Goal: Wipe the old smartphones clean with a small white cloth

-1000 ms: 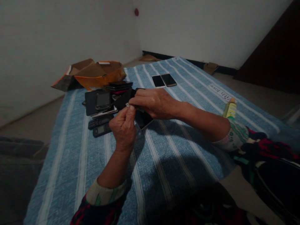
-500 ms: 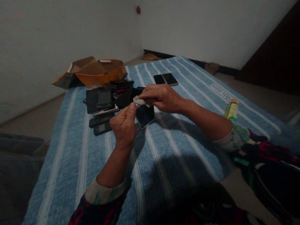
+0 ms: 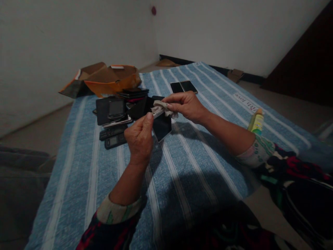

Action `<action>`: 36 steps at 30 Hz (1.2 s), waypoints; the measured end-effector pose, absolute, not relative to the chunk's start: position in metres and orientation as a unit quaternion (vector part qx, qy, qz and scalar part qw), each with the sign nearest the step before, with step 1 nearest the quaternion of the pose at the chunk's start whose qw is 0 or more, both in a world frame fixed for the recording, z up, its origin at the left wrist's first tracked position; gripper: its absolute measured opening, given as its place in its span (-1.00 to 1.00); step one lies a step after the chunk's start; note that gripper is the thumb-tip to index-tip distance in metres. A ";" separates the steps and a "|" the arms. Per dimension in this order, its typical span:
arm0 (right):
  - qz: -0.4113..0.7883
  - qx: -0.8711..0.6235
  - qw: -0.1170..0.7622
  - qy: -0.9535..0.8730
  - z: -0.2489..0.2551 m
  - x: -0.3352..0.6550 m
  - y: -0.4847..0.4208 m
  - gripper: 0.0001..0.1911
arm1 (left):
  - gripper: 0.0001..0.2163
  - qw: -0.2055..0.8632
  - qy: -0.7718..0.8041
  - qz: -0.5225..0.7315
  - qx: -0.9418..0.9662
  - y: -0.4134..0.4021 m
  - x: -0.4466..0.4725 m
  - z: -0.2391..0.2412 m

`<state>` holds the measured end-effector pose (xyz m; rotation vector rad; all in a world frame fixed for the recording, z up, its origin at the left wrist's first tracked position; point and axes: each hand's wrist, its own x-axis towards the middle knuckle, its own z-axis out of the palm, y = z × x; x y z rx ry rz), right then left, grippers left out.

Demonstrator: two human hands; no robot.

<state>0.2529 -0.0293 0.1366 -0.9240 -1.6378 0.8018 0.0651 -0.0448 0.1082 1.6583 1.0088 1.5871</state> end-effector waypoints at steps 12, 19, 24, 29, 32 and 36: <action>0.455 -0.337 0.593 -0.573 0.113 0.251 -0.025 -0.52 | -0.69 0.292 0.398 0.586 0.642 -0.050 0.067 0.117; 0.461 -0.362 0.579 -0.567 0.085 0.251 -0.038 -0.69 | -0.70 0.236 0.403 0.572 0.674 -0.052 0.063 0.120; 0.460 -0.373 0.558 -0.582 0.073 0.248 -0.050 -0.67 | -0.69 0.207 0.402 0.554 0.699 -0.052 0.060 0.120; 0.461 -0.379 0.541 -0.592 0.074 0.247 -0.047 -0.69 | -0.71 0.221 0.403 0.541 0.704 -0.054 0.058 0.120; 0.469 -0.375 0.542 -0.588 0.073 0.248 -0.045 -0.73 | -0.73 0.236 0.389 0.541 0.707 -0.055 0.057 0.120; 0.479 -0.372 0.530 -0.593 0.075 0.248 -0.044 -0.74 | -0.74 0.254 0.378 0.548 0.701 -0.055 0.056 0.119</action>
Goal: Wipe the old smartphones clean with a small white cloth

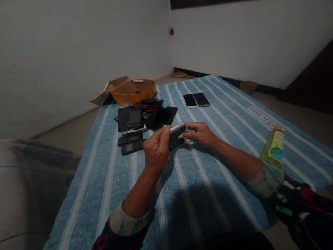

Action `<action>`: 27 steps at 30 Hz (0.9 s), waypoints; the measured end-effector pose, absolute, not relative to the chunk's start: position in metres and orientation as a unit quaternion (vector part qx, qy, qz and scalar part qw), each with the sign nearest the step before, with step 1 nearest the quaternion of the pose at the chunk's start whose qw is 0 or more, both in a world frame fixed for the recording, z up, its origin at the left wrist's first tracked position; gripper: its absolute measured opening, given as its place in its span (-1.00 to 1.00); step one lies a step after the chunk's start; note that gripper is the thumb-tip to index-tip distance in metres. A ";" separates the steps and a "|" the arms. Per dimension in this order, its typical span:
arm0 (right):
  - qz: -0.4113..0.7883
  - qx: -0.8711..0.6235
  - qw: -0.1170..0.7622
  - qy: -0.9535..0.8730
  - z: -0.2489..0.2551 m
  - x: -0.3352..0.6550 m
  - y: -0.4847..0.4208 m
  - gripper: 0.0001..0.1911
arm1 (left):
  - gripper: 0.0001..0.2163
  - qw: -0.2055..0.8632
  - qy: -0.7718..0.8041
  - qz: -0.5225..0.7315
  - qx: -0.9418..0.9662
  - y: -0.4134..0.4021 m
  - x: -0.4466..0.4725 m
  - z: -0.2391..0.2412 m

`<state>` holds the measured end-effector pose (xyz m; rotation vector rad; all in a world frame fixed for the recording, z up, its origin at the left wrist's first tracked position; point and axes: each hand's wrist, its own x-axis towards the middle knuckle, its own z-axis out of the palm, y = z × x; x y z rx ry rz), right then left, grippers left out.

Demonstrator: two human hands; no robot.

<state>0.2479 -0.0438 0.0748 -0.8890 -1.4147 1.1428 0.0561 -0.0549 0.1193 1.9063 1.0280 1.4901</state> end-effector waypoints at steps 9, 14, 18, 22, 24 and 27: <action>0.431 -0.384 0.506 -0.641 0.093 0.257 -0.041 -0.80 | -0.71 0.273 0.379 0.543 0.698 -0.053 0.053 0.115; 0.362 -0.381 0.479 -0.703 0.102 0.268 -0.036 -0.79 | -0.72 0.292 0.376 0.541 0.693 -0.051 0.052 0.111; 0.255 -0.368 0.438 -0.780 0.116 0.278 -0.036 -0.81 | -0.73 0.293 0.385 0.527 0.699 -0.047 0.053 0.105; 0.145 -0.387 0.336 -0.847 0.131 0.279 -0.043 -0.82 | -0.73 0.305 0.394 0.504 0.705 -0.044 0.055 0.098; 0.105 -0.401 0.286 -0.864 0.135 0.276 -0.047 -0.81 | -0.71 0.309 0.398 0.498 0.706 -0.044 0.056 0.096; 0.058 -0.421 0.225 -0.877 0.137 0.269 -0.053 -0.79 | -0.68 0.314 0.402 0.496 0.702 -0.045 0.057 0.094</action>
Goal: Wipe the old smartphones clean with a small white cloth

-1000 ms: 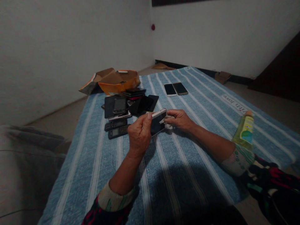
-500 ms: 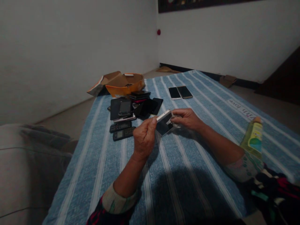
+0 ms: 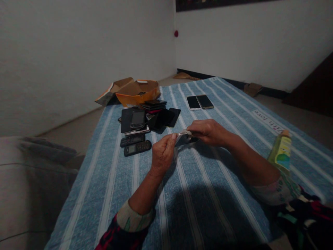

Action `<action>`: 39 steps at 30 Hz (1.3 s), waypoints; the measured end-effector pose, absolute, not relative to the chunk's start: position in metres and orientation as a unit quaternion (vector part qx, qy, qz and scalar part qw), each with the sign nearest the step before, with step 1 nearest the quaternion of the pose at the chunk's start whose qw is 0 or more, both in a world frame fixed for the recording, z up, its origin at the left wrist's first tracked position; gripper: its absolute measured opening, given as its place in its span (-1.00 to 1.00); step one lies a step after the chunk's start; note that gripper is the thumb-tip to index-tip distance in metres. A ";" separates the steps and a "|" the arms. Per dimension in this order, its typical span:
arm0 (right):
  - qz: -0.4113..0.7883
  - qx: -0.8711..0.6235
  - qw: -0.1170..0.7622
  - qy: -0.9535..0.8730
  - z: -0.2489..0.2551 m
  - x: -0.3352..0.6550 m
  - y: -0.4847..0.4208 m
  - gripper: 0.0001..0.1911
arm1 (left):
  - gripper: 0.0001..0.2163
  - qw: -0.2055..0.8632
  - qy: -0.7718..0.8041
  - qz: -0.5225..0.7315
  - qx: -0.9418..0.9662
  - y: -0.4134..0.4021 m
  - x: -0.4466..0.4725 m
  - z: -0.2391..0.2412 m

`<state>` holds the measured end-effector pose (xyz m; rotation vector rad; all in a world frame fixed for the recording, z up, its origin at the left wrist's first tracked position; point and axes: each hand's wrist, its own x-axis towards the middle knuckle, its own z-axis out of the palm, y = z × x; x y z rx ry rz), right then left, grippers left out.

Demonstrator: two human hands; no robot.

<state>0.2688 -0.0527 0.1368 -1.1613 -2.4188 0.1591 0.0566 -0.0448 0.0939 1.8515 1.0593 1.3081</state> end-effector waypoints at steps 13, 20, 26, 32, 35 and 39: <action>-0.023 -0.455 0.074 -0.887 0.124 0.241 -0.060 -0.74 | -0.72 0.325 0.387 0.459 0.730 -0.046 0.055 0.076; -0.013 -0.480 0.078 -0.874 0.129 0.241 -0.063 -0.77 | -0.67 0.346 0.400 0.443 0.724 -0.045 0.054 0.068; 0.012 -0.502 0.118 -0.857 0.132 0.237 -0.068 -0.78 | -0.63 0.365 0.398 0.443 0.716 -0.045 0.054 0.065; 0.021 -0.469 0.170 -0.866 0.122 0.219 -0.073 -0.81 | -0.57 0.378 0.399 0.455 0.700 -0.043 0.053 0.062; 0.020 -0.463 0.175 -0.868 0.118 0.216 -0.072 -0.77 | -0.55 0.376 0.407 0.455 0.697 -0.042 0.052 0.061; 0.042 -0.484 0.153 -0.861 0.119 0.221 -0.069 -0.79 | -0.55 0.374 0.407 0.454 0.699 -0.042 0.054 0.060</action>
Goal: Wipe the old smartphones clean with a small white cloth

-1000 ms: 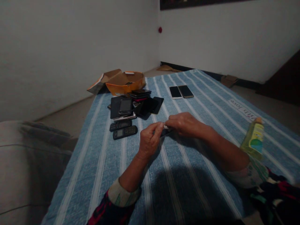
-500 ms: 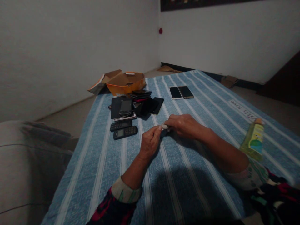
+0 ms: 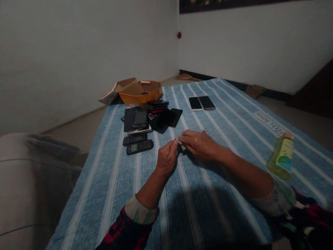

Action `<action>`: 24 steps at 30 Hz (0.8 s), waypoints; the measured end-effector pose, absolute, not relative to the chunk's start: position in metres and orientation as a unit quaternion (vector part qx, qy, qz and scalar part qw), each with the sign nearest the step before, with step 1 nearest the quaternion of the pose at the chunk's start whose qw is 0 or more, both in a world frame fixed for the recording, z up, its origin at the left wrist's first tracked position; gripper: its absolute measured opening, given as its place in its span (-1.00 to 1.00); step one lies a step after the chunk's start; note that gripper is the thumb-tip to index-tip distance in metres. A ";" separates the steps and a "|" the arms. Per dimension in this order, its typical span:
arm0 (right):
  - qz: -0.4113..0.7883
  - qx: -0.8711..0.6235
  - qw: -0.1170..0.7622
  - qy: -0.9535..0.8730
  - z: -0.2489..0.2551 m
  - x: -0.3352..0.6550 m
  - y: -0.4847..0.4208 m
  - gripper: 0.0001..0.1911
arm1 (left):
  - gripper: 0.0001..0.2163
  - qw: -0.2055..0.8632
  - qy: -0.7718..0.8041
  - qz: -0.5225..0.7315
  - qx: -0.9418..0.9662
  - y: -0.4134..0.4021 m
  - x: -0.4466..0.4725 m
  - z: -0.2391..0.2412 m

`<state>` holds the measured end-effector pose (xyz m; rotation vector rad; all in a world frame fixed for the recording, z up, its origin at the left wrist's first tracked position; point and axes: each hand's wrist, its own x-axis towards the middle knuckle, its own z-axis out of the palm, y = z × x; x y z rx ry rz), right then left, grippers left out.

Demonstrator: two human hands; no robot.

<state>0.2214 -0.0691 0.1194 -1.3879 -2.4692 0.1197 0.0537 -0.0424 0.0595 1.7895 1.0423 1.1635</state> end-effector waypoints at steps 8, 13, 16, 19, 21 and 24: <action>0.043 -0.540 0.084 -0.836 0.132 0.245 -0.061 -0.74 | -0.58 0.363 0.428 0.424 0.711 -0.042 0.053 0.059; 0.039 -0.571 0.055 -0.818 0.140 0.261 -0.057 -0.73 | -0.58 0.367 0.432 0.421 0.708 -0.042 0.053 0.061; 0.015 -0.595 0.029 -0.803 0.143 0.259 -0.060 -0.75 | -0.59 0.370 0.431 0.425 0.705 -0.041 0.053 0.061; -0.008 -0.602 0.032 -0.798 0.137 0.243 -0.065 -0.75 | -0.60 0.366 0.428 0.433 0.704 -0.040 0.054 0.061; -0.006 -0.571 0.078 -0.818 0.129 0.228 -0.069 -0.73 | -0.60 0.361 0.425 0.443 0.702 -0.039 0.054 0.061; -0.003 -0.533 0.126 -0.837 0.118 0.213 -0.072 -0.69 | -0.59 0.358 0.420 0.455 0.699 -0.038 0.054 0.061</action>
